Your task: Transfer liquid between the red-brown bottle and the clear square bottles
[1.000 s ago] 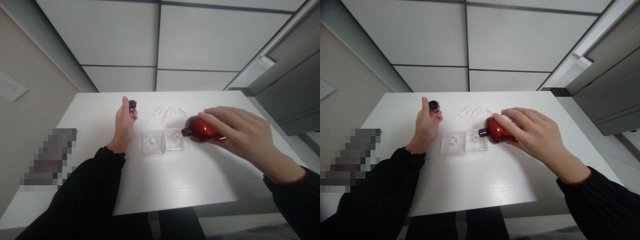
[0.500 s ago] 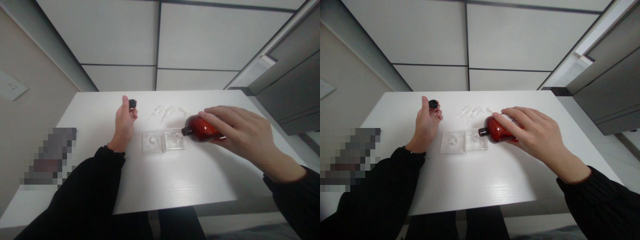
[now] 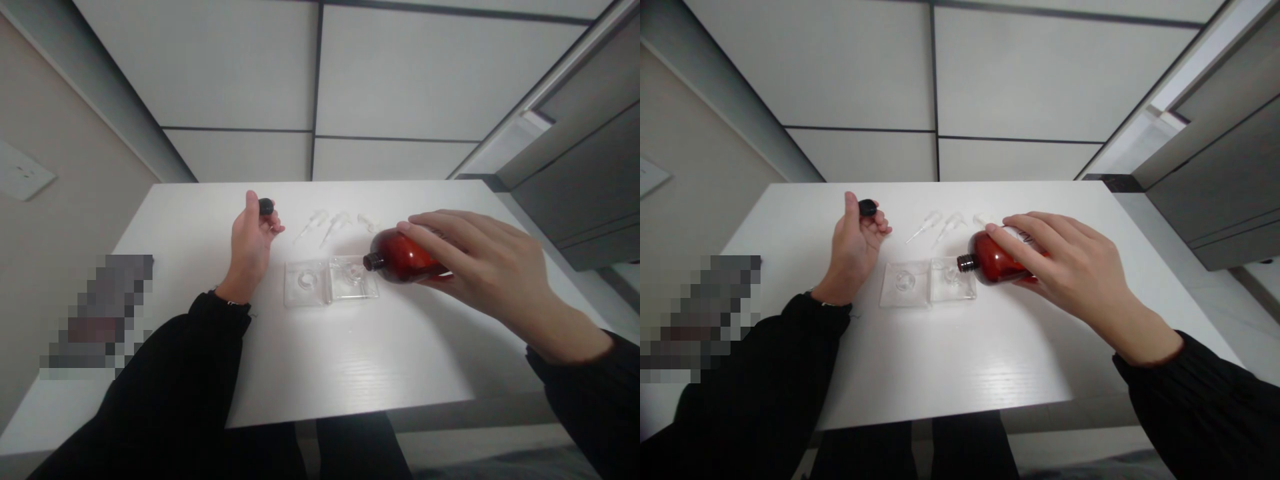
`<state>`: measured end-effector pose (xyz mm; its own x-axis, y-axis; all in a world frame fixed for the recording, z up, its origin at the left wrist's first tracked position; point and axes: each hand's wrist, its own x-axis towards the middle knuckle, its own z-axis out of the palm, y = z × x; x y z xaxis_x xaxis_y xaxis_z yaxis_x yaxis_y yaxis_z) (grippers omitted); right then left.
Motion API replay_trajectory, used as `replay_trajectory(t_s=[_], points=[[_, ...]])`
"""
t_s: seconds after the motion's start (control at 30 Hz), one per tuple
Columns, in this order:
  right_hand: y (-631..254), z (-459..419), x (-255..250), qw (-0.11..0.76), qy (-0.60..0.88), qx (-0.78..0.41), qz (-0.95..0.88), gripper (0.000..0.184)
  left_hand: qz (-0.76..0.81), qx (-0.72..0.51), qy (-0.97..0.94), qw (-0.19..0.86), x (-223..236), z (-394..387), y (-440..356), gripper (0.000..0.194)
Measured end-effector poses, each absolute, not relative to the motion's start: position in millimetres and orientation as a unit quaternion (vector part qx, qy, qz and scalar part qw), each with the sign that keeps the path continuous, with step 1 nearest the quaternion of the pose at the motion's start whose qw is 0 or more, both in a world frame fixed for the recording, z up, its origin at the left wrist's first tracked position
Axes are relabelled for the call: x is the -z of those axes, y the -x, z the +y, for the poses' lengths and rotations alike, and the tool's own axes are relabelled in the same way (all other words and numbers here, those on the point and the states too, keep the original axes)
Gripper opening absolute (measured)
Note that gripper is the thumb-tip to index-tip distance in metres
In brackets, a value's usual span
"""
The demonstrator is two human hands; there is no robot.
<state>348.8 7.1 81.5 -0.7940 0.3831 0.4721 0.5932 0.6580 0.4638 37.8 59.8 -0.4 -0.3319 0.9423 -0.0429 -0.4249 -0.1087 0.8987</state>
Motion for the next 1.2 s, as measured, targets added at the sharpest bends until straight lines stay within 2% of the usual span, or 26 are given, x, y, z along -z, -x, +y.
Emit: replay_trajectory(t_s=[0.67, 1.2], points=[[-349.7, 8.1, -82.8, 0.159, 0.268, 0.31, -0.898, 0.048, 0.427, -0.706, -0.306, 0.475, -2.7, 61.3, -37.8, 0.051], [-349.4, 7.6, -80.8, 0.155, 0.278, 0.299, -0.899, 0.05, 0.446, -0.627, -0.31, 0.559, -12.6, 52.6, -40.0, 0.055]])
